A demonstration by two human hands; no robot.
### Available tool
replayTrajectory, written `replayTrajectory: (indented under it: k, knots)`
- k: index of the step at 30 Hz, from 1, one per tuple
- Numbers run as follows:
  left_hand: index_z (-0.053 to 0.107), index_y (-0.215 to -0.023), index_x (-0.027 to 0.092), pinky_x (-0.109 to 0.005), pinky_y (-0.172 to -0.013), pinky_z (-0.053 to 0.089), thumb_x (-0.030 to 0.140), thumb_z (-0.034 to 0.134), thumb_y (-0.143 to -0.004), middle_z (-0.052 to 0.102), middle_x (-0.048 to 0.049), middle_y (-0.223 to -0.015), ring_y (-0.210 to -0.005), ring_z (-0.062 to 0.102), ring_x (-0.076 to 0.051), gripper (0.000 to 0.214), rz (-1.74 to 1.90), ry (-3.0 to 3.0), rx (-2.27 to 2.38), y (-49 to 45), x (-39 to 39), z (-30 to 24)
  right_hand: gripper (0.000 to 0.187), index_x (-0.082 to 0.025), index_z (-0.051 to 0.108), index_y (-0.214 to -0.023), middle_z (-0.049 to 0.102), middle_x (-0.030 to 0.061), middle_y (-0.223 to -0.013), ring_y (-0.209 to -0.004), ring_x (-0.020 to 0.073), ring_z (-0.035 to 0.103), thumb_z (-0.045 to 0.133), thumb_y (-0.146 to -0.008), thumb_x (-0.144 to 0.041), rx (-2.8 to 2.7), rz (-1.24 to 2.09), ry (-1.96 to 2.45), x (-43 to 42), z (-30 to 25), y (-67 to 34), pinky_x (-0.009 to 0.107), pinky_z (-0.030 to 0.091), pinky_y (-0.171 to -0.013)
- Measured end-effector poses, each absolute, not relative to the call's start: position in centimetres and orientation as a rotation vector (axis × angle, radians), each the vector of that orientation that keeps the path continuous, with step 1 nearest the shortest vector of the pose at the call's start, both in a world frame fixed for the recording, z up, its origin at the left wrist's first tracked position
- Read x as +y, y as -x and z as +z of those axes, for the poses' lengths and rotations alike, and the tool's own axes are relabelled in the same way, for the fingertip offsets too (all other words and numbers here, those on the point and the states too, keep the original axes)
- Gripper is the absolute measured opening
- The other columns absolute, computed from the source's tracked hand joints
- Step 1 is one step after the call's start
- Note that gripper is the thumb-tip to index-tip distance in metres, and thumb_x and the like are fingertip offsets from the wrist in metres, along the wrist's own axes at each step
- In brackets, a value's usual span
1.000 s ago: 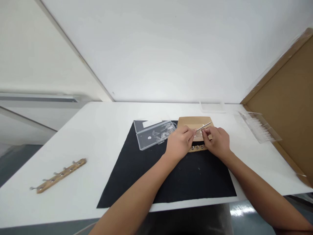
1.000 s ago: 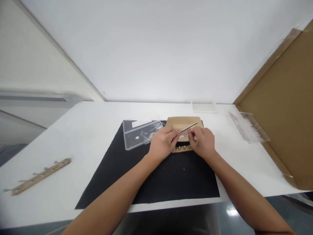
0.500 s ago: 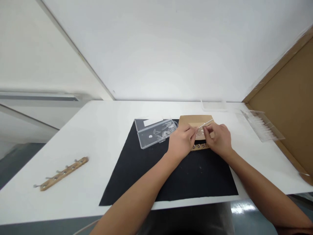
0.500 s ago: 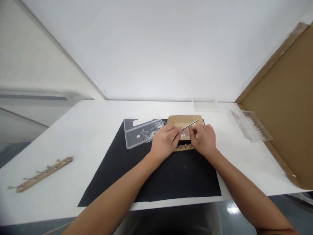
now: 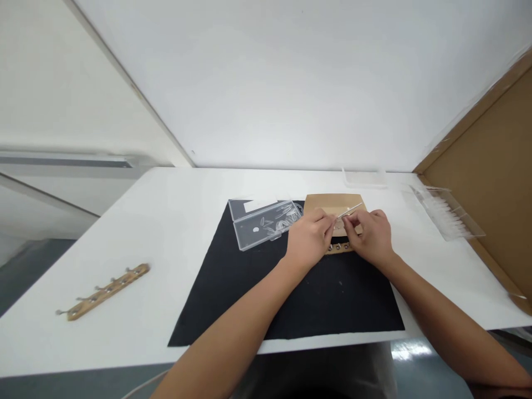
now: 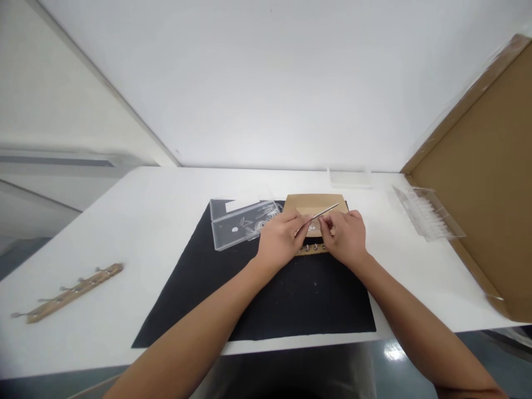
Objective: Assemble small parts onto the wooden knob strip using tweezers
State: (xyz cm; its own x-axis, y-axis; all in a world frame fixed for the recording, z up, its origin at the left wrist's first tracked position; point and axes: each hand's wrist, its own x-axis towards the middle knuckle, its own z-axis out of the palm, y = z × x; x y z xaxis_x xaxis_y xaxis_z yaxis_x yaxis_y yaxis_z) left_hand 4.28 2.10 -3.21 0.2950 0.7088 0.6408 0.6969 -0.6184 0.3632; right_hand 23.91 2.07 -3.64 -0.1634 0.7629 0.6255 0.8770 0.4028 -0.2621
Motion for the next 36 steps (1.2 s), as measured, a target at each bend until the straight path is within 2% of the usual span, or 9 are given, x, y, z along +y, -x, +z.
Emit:
replayTrajectory:
  k: [7, 24, 36]
  knots:
    - [0.079, -0.104, 0.019, -0.026, -0.066, 0.047, 0.029, 0.054, -0.108, 0.074, -0.0051, -0.086, -0.079, 0.070, -0.016, 0.027, 1.235, -2.532, 1.378, -4.40, 1.99, -3.12, 0.026, -0.023, 0.060, -0.081, 0.075, 0.0010, -0.072, -0.063, 0.0203, 0.068, 0.059, -0.101, -0.040, -1.937, -0.186, 1.405, 2.05, -3.74, -23.86, 0.039, 0.043, -0.082]
    - [0.080, -0.100, 0.019, -0.026, -0.064, 0.045, 0.029, 0.056, -0.107, 0.073, -0.0046, -0.085, -0.078, 0.068, -0.016, 0.027, 1.210, -2.510, 1.396, -4.39, 2.22, -3.23, 0.022, -0.023, 0.061, -0.083, 0.074, -0.0015, -0.072, -0.061, 0.0175, 0.066, 0.061, -0.101, -0.036, -1.963, -0.140, 1.370, 2.12, -3.70, -23.55, 0.038, 0.039, -0.082]
    - [0.079, -0.099, 0.019, -0.026, -0.064, 0.044, 0.028, 0.055, -0.108, 0.072, -0.0048, -0.084, -0.077, 0.067, -0.016, 0.027, 1.209, -2.496, 1.405, -4.43, 2.13, -3.24, 0.027, -0.023, 0.061, -0.079, 0.075, -0.0017, -0.071, -0.061, 0.0173, 0.065, 0.060, -0.101, -0.038, -1.882, -0.188, 1.436, 1.98, -3.64, -23.28, 0.041, 0.037, -0.083]
